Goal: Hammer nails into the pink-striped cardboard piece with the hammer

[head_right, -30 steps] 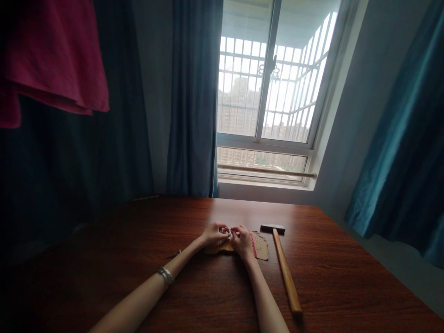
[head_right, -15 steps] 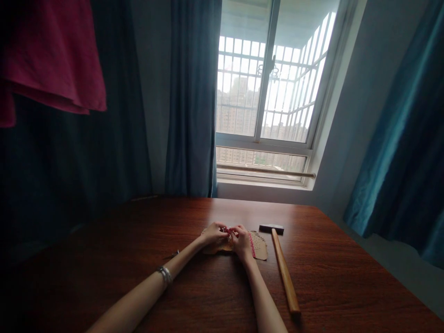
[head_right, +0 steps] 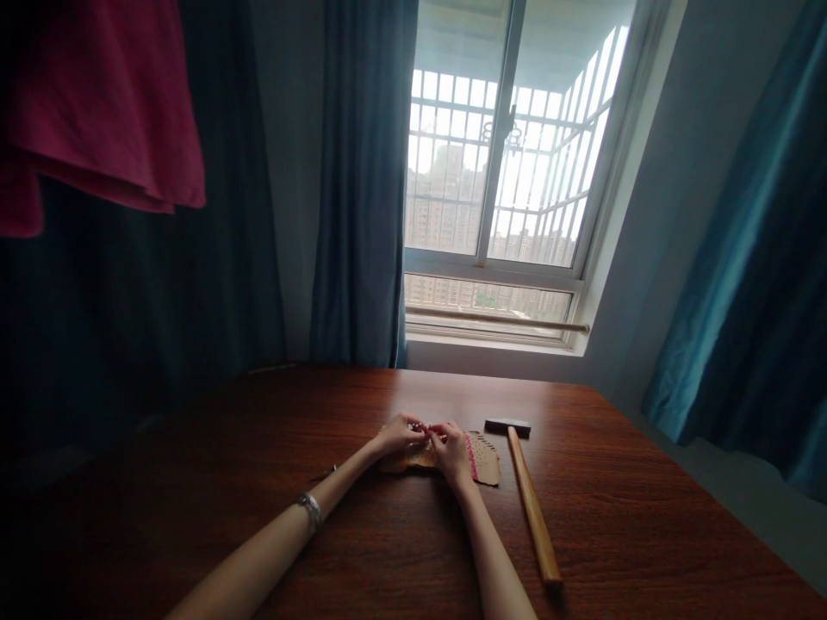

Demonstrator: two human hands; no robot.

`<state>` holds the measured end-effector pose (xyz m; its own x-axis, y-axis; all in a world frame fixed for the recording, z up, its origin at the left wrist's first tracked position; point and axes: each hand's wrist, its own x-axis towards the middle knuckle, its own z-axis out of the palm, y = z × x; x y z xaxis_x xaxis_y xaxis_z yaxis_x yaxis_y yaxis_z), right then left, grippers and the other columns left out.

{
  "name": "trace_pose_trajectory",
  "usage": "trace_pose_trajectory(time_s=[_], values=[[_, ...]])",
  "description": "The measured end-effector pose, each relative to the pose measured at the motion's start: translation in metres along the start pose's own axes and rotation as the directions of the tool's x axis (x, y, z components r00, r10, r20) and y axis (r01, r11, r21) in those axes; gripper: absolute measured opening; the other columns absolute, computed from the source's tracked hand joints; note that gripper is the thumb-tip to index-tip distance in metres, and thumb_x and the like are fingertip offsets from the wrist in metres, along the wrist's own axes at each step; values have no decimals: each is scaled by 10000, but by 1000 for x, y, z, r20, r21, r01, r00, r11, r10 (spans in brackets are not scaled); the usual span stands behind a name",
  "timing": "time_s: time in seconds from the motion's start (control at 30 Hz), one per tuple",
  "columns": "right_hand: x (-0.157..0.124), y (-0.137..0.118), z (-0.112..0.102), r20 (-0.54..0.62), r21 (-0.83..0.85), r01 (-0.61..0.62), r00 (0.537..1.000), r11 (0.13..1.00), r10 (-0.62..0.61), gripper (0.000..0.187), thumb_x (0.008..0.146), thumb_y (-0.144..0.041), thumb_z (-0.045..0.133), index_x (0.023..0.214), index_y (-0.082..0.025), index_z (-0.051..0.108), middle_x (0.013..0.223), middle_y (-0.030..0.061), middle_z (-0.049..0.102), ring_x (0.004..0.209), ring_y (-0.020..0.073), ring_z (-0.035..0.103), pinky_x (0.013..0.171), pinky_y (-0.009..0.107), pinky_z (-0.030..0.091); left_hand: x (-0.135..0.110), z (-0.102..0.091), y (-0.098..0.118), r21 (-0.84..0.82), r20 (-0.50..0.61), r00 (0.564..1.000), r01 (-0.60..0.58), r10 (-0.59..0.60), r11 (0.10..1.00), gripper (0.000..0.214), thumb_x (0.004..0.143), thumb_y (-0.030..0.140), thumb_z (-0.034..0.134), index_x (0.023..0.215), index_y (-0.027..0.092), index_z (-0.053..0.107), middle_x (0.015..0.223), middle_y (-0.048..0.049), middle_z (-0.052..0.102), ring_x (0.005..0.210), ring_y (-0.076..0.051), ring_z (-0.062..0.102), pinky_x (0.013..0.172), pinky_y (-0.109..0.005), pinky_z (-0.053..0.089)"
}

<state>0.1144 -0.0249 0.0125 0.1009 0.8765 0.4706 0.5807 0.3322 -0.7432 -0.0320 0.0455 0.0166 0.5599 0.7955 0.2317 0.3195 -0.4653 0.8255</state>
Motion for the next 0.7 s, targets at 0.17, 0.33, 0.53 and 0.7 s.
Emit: trace_pose_trajectory(time_s=[0.17,0.33,0.53,0.7], values=[[9,-1,-17,0,-128,-124,992,984,126,286,749,-249,516,985,-157,650,911,73,674,777,165,629,706,247,487,-2,0,2,-9,0,1000,-11,11,1000,293,629,337,609,757,91,702,636,-20,618,600,-113,498,558,-199,349],[2,4,-76,-112,-336,-317,948,887,297,324,715,-250,526,1006,-158,635,1008,125,633,967,256,570,865,363,406,-3,1,4,12,-10,1000,19,-19,1000,273,619,315,613,755,97,704,647,-24,624,609,-118,511,549,-196,345],[-43,18,-144,-319,-652,-600,772,464,550,532,763,-451,451,1168,-109,490,1131,252,516,1027,399,509,758,489,409,-2,0,5,32,-1,1000,22,-21,999,276,612,308,607,757,95,706,669,-31,633,627,-126,525,555,-196,357],[-63,19,-162,-225,-674,-599,724,432,652,702,754,-590,387,1154,-17,451,1093,287,540,1004,384,545,754,443,432,-3,-1,8,34,-2,999,40,-40,999,284,607,315,606,754,95,707,667,-30,642,634,-131,535,556,-199,359]])
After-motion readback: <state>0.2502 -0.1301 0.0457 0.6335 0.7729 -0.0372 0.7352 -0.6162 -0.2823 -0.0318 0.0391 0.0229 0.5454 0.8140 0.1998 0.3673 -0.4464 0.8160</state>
